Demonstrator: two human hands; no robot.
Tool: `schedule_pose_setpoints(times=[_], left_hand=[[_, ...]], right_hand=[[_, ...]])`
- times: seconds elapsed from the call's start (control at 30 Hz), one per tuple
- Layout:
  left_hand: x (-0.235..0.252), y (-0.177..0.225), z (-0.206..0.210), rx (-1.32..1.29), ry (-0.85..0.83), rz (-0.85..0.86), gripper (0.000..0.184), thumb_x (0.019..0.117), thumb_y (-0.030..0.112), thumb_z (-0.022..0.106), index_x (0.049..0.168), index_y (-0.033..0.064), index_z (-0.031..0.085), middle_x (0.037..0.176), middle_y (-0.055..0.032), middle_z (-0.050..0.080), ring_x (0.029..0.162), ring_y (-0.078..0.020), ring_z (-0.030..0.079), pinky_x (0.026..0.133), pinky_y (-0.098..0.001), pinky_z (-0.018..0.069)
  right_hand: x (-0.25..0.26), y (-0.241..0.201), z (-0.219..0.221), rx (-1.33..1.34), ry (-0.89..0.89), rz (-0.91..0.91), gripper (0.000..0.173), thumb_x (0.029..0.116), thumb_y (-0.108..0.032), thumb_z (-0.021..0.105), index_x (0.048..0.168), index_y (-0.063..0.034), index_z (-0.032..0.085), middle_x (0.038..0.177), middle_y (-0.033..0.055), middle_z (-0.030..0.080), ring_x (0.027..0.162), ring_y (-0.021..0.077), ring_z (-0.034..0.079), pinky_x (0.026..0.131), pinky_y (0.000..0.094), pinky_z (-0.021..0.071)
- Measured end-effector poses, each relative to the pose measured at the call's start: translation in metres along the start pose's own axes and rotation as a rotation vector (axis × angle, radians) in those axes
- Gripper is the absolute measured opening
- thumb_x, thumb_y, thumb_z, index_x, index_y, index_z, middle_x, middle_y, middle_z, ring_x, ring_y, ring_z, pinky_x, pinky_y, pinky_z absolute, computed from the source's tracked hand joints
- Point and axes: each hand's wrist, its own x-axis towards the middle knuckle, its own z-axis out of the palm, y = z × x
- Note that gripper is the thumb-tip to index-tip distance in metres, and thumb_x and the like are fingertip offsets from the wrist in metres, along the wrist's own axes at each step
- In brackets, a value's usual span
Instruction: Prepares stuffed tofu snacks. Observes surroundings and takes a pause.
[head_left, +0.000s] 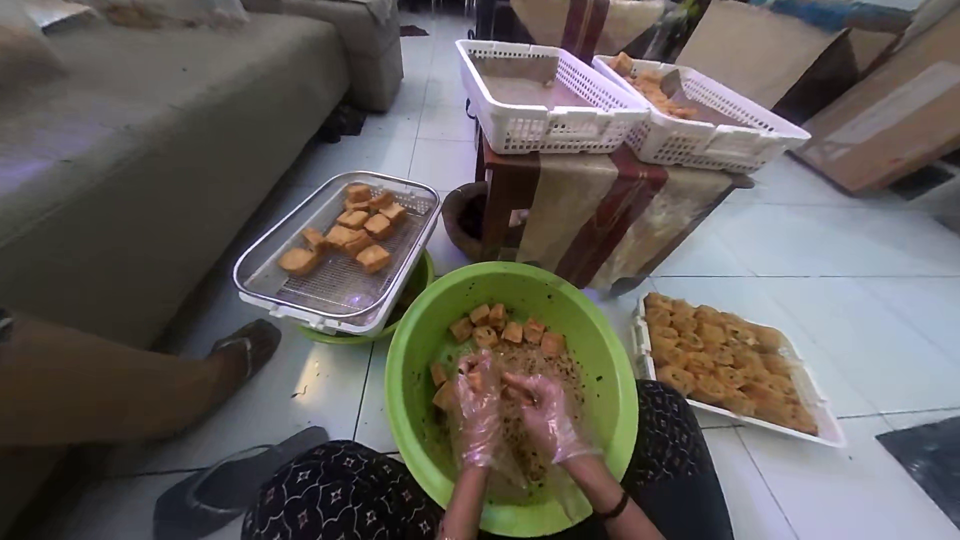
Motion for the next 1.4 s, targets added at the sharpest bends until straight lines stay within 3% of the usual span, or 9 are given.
schedule_pose_setpoints(times=[0.13,0.33,0.53,0.67,0.77,0.87,1.1,1.27,1.4], left_hand=[[0.004,0.0,-0.004,0.043,-0.188,-0.125,0.049,0.1047,0.043,0.053,0.113,-0.0025,0.069,0.098,-0.0178,0.07,0.094,-0.0273,0.067,0.089,-0.0483,0.0537],[0.014,0.007,-0.006,0.058,-0.152,-0.208,0.05,0.0956,0.048,0.067,0.107,-0.0004,0.07,0.092,-0.0154,0.069,0.087,-0.0264,0.066,0.082,-0.0482,0.0539],[0.015,-0.004,-0.006,-0.299,-0.178,-0.377,0.065,0.1086,0.052,0.031,0.126,-0.0026,0.061,0.106,-0.0194,0.065,0.091,-0.025,0.062,0.081,-0.0432,0.0534],[0.015,-0.003,-0.003,-0.47,-0.087,-0.401,0.065,0.1087,0.055,0.026,0.114,0.0011,0.062,0.079,-0.0094,0.058,0.06,-0.0156,0.055,0.053,-0.0321,0.0495],[0.017,0.007,-0.008,-0.305,0.003,-0.362,0.066,0.1114,0.044,0.028,0.102,-0.0089,0.066,0.085,-0.0183,0.062,0.078,-0.0241,0.059,0.076,-0.042,0.0511],[0.017,0.005,-0.005,-0.21,0.047,-0.326,0.066,0.1104,0.046,0.032,0.087,-0.0065,0.065,0.072,-0.0137,0.058,0.067,-0.022,0.057,0.067,-0.0409,0.0503],[0.007,0.002,-0.006,-0.117,-0.036,-0.212,0.061,0.1108,0.042,0.033,0.113,-0.0096,0.066,0.101,-0.0244,0.067,0.098,-0.0308,0.065,0.092,-0.049,0.0521],[0.006,-0.008,-0.009,-0.18,-0.042,-0.146,0.058,0.1111,0.038,0.033,0.101,-0.0054,0.07,0.087,-0.0162,0.068,0.084,-0.0241,0.065,0.081,-0.0443,0.0541],[-0.001,0.002,-0.003,-0.223,-0.13,-0.147,0.053,0.1096,0.037,0.04,0.097,-0.0066,0.069,0.082,-0.0135,0.066,0.079,-0.0198,0.063,0.078,-0.0407,0.0541]], right_hand=[[0.023,0.001,-0.003,-0.046,-0.106,0.053,0.018,0.0891,-0.006,0.07,0.104,0.0038,0.073,0.103,0.0169,0.072,0.099,0.0229,0.068,0.094,0.0383,0.054],[0.069,0.056,-0.018,0.34,-0.341,-0.003,0.022,0.0958,-0.006,0.067,0.114,0.0044,0.068,0.108,0.0105,0.07,0.097,0.0133,0.069,0.091,0.0315,0.0587],[0.02,0.075,0.019,-0.589,-0.669,0.03,0.043,0.094,-0.02,0.07,0.131,0.0015,0.064,0.136,0.028,0.06,0.128,0.0457,0.056,0.108,0.064,0.0436],[0.021,0.041,0.005,-0.596,-0.584,0.045,0.039,0.0946,-0.014,0.067,0.13,0.0006,0.065,0.13,0.0266,0.064,0.124,0.0424,0.06,0.107,0.0571,0.0465],[0.02,0.021,-0.014,-0.493,-0.48,0.062,0.044,0.096,-0.007,0.064,0.14,-0.0081,0.063,0.135,0.0211,0.064,0.128,0.0383,0.06,0.112,0.0531,0.0446],[0.017,0.011,-0.027,-0.256,-0.28,0.001,0.026,0.097,-0.017,0.067,0.119,-0.0056,0.074,0.119,0.0132,0.073,0.114,0.0246,0.068,0.105,0.0422,0.0514],[-0.006,-0.018,0.0,-0.022,0.03,-0.096,0.047,0.0962,0.005,0.051,0.14,-0.005,0.063,0.139,0.0128,0.065,0.13,0.0244,0.062,0.114,0.0408,0.0453],[-0.012,-0.005,0.017,-0.036,0.181,-0.17,0.018,0.0893,-0.005,0.071,0.105,-0.0066,0.08,0.104,0.008,0.078,0.101,0.0176,0.074,0.095,0.0367,0.0593],[-0.002,-0.013,0.005,-0.237,0.143,-0.143,0.016,0.0865,-0.01,0.071,0.099,-0.0052,0.079,0.102,0.0132,0.074,0.105,0.0281,0.069,0.098,0.0459,0.0539]])
